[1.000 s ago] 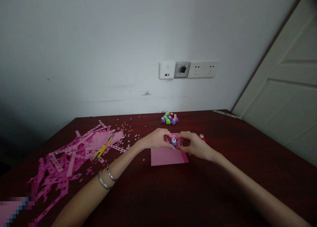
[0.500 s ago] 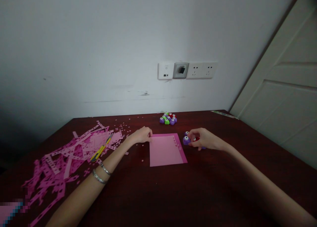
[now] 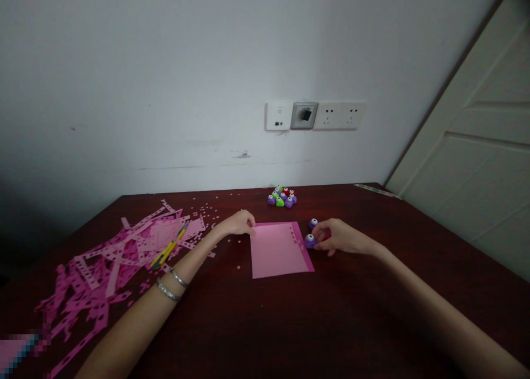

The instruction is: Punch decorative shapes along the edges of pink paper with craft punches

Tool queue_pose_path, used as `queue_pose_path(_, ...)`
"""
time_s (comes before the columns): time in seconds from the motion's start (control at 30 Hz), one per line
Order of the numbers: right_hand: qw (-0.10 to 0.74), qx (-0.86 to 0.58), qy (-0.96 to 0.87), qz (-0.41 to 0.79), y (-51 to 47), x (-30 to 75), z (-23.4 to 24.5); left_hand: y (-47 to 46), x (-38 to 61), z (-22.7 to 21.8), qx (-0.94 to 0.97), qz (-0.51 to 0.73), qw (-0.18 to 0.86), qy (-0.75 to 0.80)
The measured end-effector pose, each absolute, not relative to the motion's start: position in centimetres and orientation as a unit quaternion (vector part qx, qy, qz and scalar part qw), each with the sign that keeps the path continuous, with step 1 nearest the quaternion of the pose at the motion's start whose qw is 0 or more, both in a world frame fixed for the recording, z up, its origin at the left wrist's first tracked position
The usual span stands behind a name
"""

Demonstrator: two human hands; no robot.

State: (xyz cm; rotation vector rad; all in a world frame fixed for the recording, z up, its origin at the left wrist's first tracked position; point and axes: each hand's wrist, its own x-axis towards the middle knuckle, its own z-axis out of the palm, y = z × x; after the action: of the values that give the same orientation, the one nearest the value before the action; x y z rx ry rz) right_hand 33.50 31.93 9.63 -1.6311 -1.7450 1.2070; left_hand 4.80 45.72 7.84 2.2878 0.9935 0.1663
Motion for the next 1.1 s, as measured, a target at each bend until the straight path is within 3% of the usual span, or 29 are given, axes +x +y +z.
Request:
queue_pose_path(0.13, 0.239, -0.586, -0.637, 0.441, 32.2, 33.7, 9.1, 46.0, 4.4, 7.8, 0.812, 0.07, 0.422, 0.397)
queue_pose_path(0.5, 0.253, -0.579, -0.628, 0.454, 32.5, 33.5, 8.6, 46.4, 3.6, 8.3, 0.685, 0.087, 0.58, 0.432)
queue_pose_path(1.1, 0.238, -0.577, -0.637, 0.452, 32.6, 33.2, 8.7, 46.7, 3.9, 7.7, 0.658, 0.094, 0.614, 0.427)
